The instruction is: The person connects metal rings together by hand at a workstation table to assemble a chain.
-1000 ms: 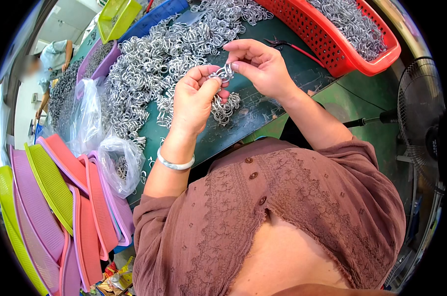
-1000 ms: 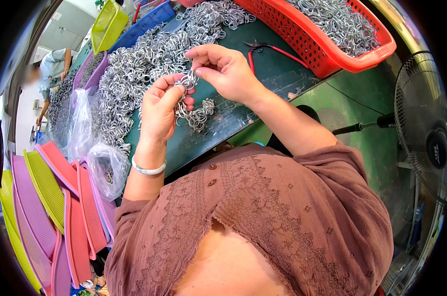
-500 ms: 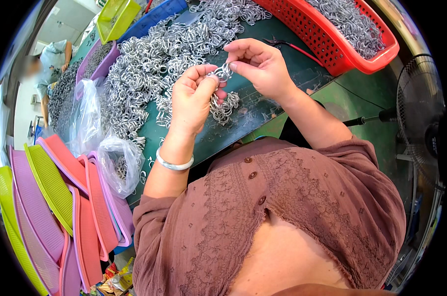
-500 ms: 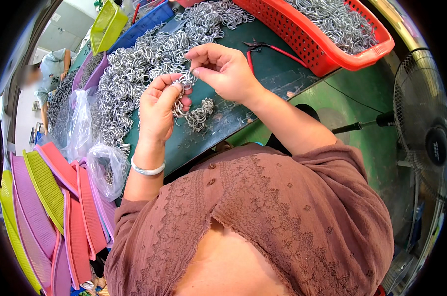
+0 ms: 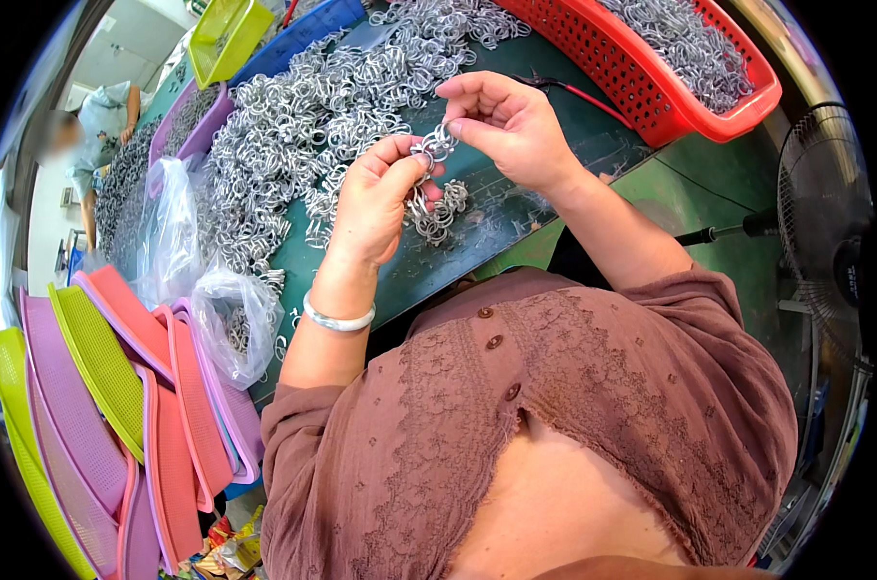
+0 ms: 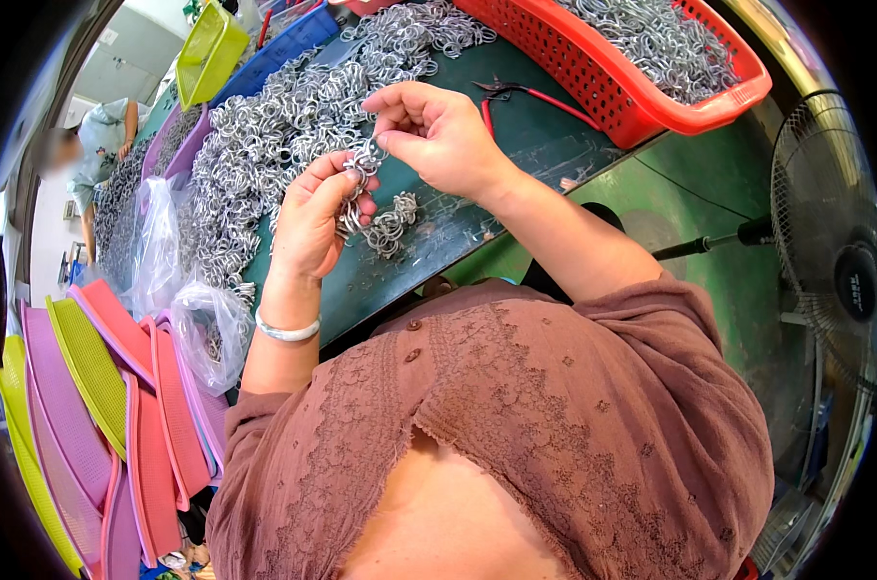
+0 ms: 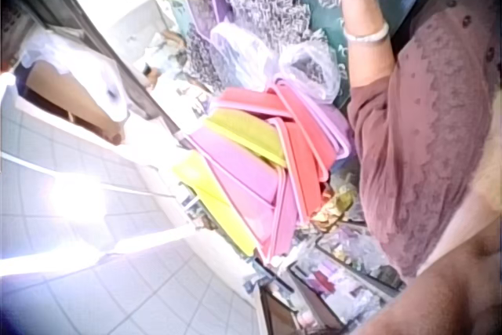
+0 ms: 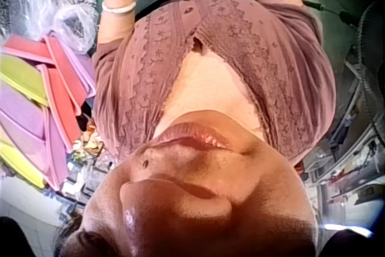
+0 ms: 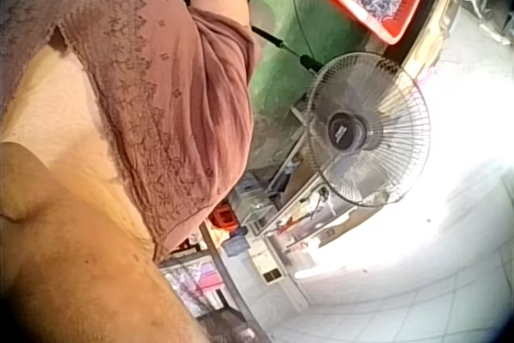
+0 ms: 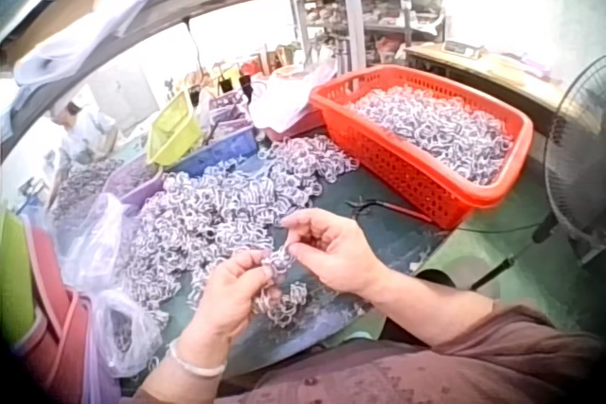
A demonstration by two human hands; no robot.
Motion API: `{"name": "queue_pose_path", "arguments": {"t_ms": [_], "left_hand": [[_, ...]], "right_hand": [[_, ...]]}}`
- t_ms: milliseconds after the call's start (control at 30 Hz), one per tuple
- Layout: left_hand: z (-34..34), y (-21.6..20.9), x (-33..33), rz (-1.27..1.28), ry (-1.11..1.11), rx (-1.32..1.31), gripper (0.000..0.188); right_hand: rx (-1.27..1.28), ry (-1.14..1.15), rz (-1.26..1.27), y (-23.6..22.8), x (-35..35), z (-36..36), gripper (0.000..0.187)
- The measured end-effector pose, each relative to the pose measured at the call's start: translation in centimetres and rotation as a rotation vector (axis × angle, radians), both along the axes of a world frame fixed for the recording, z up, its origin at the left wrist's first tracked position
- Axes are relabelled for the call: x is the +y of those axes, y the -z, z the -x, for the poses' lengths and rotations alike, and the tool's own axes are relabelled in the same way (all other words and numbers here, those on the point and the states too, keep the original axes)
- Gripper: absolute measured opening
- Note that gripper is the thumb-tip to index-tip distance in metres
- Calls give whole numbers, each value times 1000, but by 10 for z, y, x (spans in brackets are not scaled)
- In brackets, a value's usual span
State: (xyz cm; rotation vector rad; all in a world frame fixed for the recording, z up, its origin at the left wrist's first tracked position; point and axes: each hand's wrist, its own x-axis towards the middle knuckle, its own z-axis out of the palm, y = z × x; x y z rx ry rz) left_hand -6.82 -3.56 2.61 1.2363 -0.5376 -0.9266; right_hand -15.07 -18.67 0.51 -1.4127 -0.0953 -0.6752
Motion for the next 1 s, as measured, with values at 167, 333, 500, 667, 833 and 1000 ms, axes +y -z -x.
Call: {"name": "queue_pose_path", "arguments": {"t_ms": [167, 333, 500, 667, 833, 1000], "left_hand": [[-11, 11, 1, 64, 43, 204, 12], [-11, 15, -1, 89, 88, 269, 16], [-10, 14, -3, 114, 90, 333, 16], [-10, 13, -3, 118, 102, 352, 16], [-10, 14, -3, 109, 92, 342, 15], [-9, 13, -3, 104, 72, 341, 13]], "right_hand": [[15, -63, -19, -6, 1, 3, 26], [-16, -59, 7, -9, 9, 4, 22], [9, -67, -39, -13, 10, 6, 21], [24, -56, -39, -14, 9, 8, 21], [-8, -73, 35, -12, 7, 7, 23], [16, -84, 24, -11, 6, 6, 23]]}}
